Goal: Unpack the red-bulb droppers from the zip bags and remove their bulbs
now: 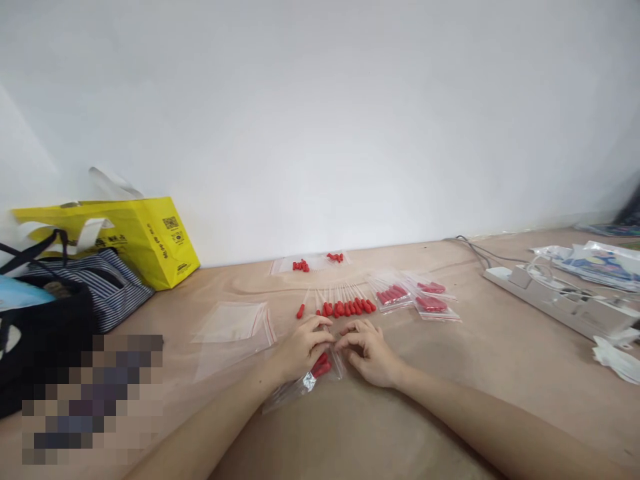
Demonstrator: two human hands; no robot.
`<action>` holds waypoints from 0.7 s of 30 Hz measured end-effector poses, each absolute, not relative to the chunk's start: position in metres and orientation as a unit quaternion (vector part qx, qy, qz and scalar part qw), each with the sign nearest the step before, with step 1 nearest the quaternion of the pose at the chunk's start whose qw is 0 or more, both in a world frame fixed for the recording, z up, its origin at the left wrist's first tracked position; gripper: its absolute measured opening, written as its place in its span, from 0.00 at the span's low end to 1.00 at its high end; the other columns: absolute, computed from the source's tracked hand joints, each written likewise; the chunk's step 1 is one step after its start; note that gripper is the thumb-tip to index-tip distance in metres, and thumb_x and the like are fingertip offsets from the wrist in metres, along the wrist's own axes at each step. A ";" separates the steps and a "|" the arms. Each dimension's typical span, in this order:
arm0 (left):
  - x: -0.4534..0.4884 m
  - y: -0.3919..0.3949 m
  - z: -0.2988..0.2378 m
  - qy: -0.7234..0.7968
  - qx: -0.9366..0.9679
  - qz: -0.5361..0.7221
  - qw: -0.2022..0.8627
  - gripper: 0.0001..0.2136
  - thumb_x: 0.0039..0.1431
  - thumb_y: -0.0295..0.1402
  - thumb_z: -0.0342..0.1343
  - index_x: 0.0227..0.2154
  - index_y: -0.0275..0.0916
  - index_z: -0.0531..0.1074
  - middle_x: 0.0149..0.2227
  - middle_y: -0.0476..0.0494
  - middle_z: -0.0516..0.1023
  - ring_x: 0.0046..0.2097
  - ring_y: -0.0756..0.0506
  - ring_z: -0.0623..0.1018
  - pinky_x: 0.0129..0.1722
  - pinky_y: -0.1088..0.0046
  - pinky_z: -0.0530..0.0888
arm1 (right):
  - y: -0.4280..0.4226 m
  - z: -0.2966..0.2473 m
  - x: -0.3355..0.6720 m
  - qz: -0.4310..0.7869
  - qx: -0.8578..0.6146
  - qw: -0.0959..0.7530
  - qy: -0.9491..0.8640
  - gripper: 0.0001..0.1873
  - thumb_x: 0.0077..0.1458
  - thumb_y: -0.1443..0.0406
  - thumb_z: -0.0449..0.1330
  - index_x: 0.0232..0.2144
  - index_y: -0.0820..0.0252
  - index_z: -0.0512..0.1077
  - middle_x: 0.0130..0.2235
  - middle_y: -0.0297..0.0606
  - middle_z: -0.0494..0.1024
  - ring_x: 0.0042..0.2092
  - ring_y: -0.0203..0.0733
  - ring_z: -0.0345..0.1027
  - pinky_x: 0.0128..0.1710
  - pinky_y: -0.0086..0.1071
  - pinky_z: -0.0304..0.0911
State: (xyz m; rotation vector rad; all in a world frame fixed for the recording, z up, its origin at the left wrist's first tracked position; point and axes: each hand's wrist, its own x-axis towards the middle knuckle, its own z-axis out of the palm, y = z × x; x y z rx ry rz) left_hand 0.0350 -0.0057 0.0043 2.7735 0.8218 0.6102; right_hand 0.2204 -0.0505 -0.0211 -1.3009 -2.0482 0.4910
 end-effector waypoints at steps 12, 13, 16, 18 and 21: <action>0.033 -0.008 -0.009 0.239 0.926 0.276 0.095 0.12 0.56 0.22 0.42 0.30 0.38 0.71 0.35 0.46 0.73 0.37 0.51 0.72 0.38 0.76 0.68 | -0.028 -0.027 0.221 -0.256 -0.213 0.388 -0.859 0.10 0.53 0.71 0.52 0.22 0.57 0.68 0.24 0.27 0.69 0.33 0.32 0.56 0.48 0.41 0.42; 0.033 -0.007 -0.008 0.231 0.930 0.271 0.089 0.12 0.57 0.22 0.41 0.30 0.38 0.70 0.35 0.46 0.73 0.37 0.51 0.72 0.37 0.77 0.69 | -0.028 -0.027 0.221 -0.267 -0.200 0.378 -0.864 0.11 0.54 0.71 0.51 0.22 0.58 0.67 0.23 0.27 0.69 0.33 0.32 0.56 0.48 0.41 0.41; 0.030 -0.005 -0.008 0.187 0.949 0.249 0.046 0.12 0.58 0.24 0.41 0.30 0.37 0.70 0.34 0.46 0.74 0.36 0.51 0.72 0.36 0.77 0.68 | -0.028 -0.028 0.222 -0.279 -0.185 0.347 -0.876 0.13 0.57 0.71 0.48 0.22 0.59 0.65 0.22 0.26 0.67 0.32 0.31 0.57 0.49 0.41 0.40; 0.028 -0.003 -0.009 0.162 0.958 0.237 0.004 0.12 0.59 0.25 0.40 0.30 0.38 0.70 0.34 0.47 0.75 0.35 0.51 0.72 0.34 0.77 0.68 | -0.027 -0.030 0.221 -0.270 -0.192 0.319 -0.888 0.14 0.58 0.71 0.47 0.22 0.58 0.65 0.22 0.26 0.67 0.32 0.31 0.58 0.50 0.42 0.41; 0.028 -0.001 -0.012 0.152 0.964 0.209 -0.057 0.13 0.59 0.25 0.39 0.28 0.37 0.69 0.32 0.47 0.75 0.32 0.51 0.72 0.30 0.77 0.66 | -0.024 -0.033 0.220 -0.211 -0.225 0.254 -0.917 0.13 0.59 0.70 0.46 0.27 0.56 0.67 0.27 0.28 0.70 0.35 0.32 0.61 0.50 0.43 0.47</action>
